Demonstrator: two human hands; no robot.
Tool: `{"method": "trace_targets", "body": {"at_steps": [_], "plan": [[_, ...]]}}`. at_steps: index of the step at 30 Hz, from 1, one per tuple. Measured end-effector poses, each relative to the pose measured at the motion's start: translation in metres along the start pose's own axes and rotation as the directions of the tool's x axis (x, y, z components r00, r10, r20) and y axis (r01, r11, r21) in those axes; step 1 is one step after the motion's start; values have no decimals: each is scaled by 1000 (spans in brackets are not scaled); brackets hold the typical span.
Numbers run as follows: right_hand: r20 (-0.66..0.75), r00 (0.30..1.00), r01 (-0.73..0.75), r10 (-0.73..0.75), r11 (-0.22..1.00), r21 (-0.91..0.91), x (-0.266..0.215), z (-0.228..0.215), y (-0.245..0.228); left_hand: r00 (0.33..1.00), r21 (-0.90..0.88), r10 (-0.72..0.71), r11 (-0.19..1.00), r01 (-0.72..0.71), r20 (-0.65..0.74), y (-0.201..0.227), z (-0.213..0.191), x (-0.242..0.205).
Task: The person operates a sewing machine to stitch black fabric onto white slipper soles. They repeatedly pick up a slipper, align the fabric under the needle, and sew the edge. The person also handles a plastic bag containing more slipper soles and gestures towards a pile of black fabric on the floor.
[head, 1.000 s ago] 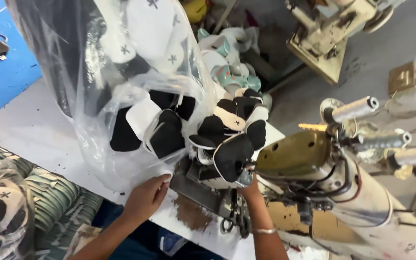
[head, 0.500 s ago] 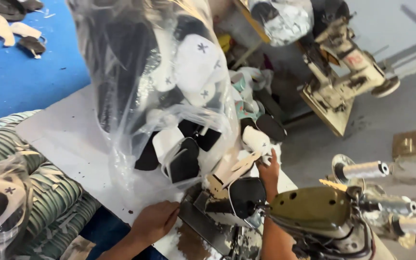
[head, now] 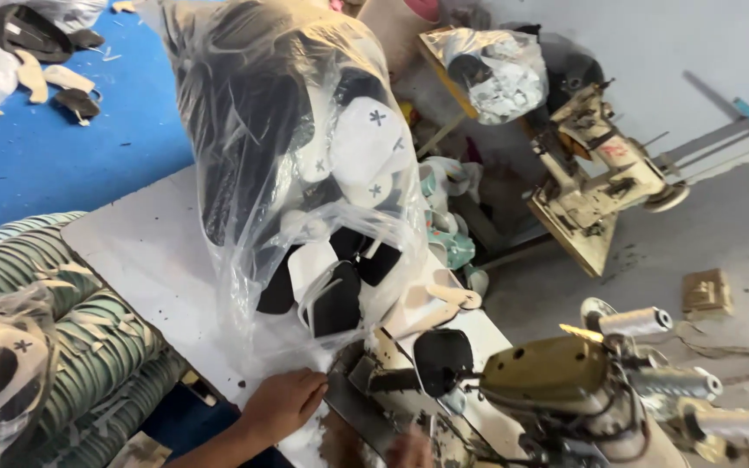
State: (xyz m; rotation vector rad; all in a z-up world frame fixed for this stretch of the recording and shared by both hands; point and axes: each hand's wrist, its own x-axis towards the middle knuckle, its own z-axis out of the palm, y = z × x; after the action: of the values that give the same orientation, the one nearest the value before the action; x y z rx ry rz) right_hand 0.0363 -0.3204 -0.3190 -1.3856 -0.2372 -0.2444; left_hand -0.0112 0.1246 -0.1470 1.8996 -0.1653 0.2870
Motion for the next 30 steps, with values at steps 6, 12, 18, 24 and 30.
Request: {"method": "trace_targets", "body": {"at_steps": [6, 12, 18, 24, 30], "plan": [[-19, 922, -374, 388, 873, -312, -15, 216, -75, 1000, 46, -15, 999, 16, -17, 1, -2, -12], [89, 918, -309, 386, 839, -448, -11, 240, -62, 996, -160, -85, 984, 80, -22, -2, -10, -24], [31, 895, -390, 446, 813, -432, -24, 227, -73, 880, 333, 306, 925, -184, -363, 40, -41, -21], [79, 907, -346, 413, 840, -418, -37, 206, -70, 971, 602, 161, 798, -22, -179, -35, -24, -7], [128, 889, -359, 439, 844, -398, -31, 199, -46, 991, 422, 23, 906, 35, -131, -39, -58, -51]]}}
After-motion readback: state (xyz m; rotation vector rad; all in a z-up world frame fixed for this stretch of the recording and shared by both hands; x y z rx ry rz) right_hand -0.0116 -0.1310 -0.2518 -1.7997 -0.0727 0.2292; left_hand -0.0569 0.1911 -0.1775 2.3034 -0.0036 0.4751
